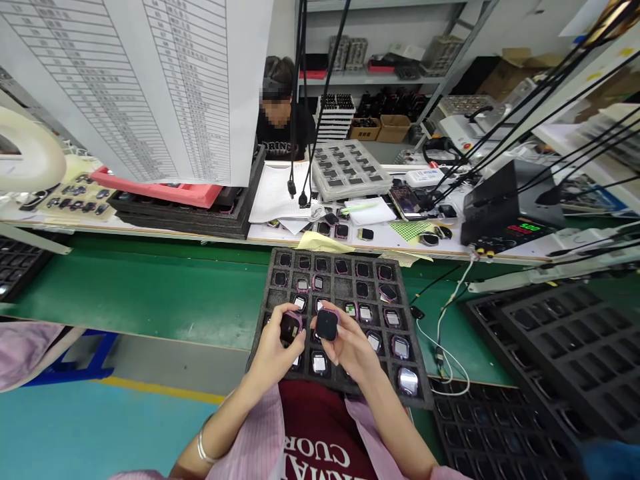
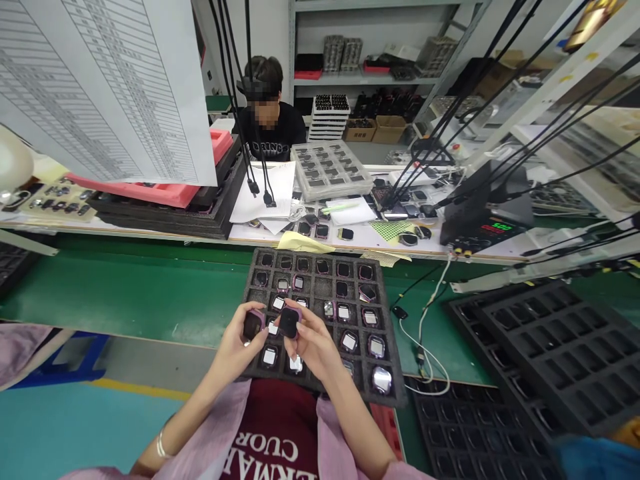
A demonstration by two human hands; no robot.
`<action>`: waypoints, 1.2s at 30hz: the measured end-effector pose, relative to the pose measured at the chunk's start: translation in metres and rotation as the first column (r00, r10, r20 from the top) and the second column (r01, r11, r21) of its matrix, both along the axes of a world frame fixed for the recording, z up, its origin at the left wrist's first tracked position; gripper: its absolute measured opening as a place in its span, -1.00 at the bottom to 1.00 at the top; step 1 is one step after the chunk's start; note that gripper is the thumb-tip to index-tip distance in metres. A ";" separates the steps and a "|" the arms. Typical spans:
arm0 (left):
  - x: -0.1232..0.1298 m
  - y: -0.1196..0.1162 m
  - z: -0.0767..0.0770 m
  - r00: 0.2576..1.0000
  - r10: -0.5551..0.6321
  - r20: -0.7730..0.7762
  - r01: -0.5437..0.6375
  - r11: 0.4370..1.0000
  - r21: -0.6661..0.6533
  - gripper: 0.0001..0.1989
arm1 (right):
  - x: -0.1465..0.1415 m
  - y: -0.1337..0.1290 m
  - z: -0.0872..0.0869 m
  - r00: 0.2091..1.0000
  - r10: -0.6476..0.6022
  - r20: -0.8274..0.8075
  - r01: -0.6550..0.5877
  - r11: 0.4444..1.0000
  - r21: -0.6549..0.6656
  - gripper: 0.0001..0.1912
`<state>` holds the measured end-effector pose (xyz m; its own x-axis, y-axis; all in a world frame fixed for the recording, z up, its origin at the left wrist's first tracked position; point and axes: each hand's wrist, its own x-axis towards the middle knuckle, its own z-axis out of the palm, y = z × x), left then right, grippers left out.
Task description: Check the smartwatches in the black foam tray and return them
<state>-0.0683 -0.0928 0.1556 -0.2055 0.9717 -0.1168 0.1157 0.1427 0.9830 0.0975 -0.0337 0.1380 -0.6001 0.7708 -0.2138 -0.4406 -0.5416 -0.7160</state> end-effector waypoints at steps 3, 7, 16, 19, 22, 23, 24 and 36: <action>0.001 0.001 0.001 1.000 -0.006 -0.006 0.006 1.000 -0.011 -0.65 | 0.000 0.000 0.000 1.000 -0.005 -0.013 0.005 1.000 -0.014 -0.56; 0.000 0.002 0.003 0.997 -0.048 -0.056 0.047 0.999 -0.018 -0.70 | 0.000 -0.001 -0.001 1.000 -0.017 -0.019 0.017 1.000 -0.013 -0.57; 0.000 0.000 0.004 0.987 -0.035 -0.160 0.036 0.999 0.001 -0.63 | -0.002 -0.001 0.000 0.999 -0.010 -0.035 0.009 0.999 -0.036 -0.59; 0.002 0.001 0.006 0.983 -0.039 -0.181 0.039 0.999 -0.002 -0.64 | -0.002 -0.001 -0.001 0.999 -0.010 -0.049 0.009 1.000 -0.026 -0.61; 0.003 0.002 0.004 0.983 -0.040 -0.178 0.039 0.999 -0.007 -0.67 | -0.002 -0.001 -0.002 0.998 -0.014 -0.063 0.013 1.000 -0.019 -0.65; 0.003 0.002 0.003 0.984 -0.046 -0.171 0.045 0.999 -0.010 -0.69 | -0.003 -0.002 -0.002 0.998 -0.019 -0.064 0.018 1.000 -0.019 -0.66; 0.003 0.003 0.002 0.985 -0.053 -0.162 0.052 0.999 -0.013 -0.70 | -0.003 -0.002 -0.002 0.998 -0.026 -0.062 0.025 0.999 -0.020 -0.67; 0.002 0.005 -0.004 0.996 -0.052 -0.069 0.052 0.999 -0.008 -0.73 | -0.004 -0.002 -0.003 0.997 -0.049 -0.057 0.047 0.998 -0.045 -0.66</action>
<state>-0.0667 -0.0883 0.1514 -0.1624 0.9805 -0.1106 0.1906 0.1412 0.9715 0.0935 -0.0360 0.1347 -0.5751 0.7898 -0.2135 -0.5067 -0.5487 -0.6650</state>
